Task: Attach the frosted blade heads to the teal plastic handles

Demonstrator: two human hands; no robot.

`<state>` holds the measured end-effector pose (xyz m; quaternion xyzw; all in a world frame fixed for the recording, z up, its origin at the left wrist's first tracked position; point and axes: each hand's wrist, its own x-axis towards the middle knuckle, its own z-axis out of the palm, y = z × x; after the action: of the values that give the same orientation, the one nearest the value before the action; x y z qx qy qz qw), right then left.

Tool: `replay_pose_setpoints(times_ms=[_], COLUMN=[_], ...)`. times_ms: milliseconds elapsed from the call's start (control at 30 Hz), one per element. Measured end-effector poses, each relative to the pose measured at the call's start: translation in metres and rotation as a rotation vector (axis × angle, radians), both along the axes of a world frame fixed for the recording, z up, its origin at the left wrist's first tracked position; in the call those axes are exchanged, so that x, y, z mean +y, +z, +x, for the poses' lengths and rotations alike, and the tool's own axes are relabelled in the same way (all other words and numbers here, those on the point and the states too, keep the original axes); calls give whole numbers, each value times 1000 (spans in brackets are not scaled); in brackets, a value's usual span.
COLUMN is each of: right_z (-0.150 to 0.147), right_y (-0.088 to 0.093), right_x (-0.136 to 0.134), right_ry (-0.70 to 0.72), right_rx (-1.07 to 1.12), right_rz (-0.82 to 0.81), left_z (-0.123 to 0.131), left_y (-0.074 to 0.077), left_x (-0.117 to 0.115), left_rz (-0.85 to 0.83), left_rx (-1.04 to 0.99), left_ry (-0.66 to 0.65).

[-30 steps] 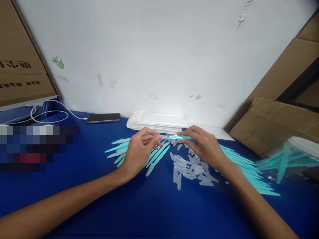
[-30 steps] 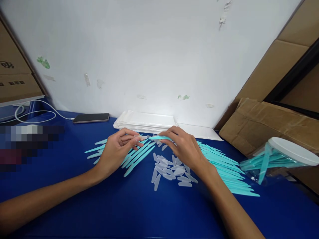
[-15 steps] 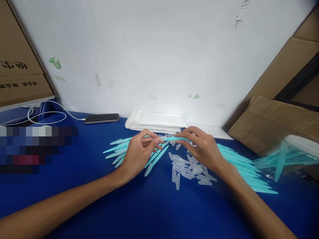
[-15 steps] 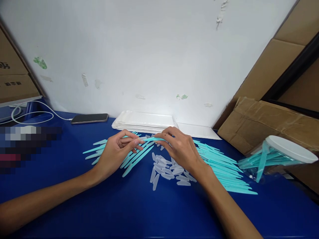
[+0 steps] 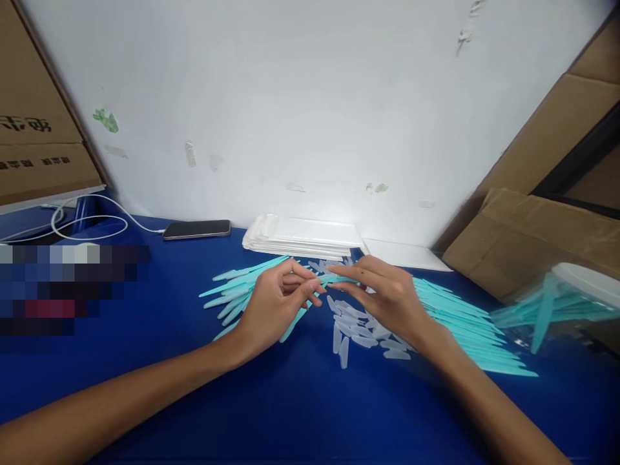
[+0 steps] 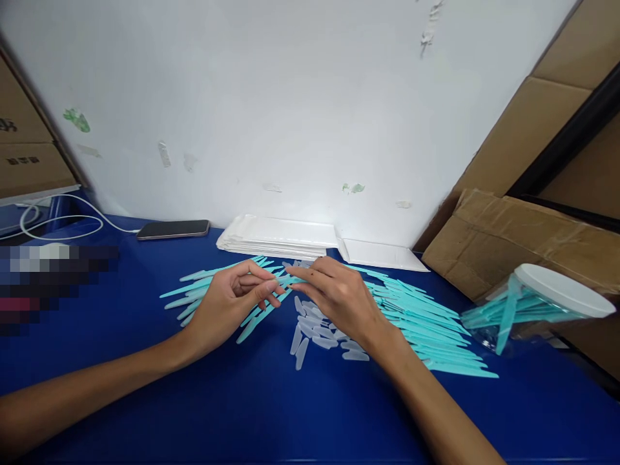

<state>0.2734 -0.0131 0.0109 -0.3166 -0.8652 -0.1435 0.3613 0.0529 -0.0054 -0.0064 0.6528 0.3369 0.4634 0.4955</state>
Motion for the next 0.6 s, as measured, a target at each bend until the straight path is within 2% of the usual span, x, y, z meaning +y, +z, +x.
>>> replay_pose_setpoints(times_ms=[100,200,267,400,500,600], right_z=[-2,-2,-3,-6,-3,7], right_y=[0,0,1,0,0,3], right_x=[-1,0,0,-1,1,5], right_ry=[45,64,93,128,25,-139], right_rx=[79,92,81,39,-50,-150], right_rz=[-20,-67,-109,-153,-165,-166], left_z=[-1,-3,-4,-8,-11,-13], left_y=[0,-4,-8,-13,-13,-11], left_x=[-2,-2,-2,-2,0,1], left_rz=[28,156,343,819,958,942], left_rx=[31,124,247,527,669,805], left_ry=[9,4,-3,37,87,145])
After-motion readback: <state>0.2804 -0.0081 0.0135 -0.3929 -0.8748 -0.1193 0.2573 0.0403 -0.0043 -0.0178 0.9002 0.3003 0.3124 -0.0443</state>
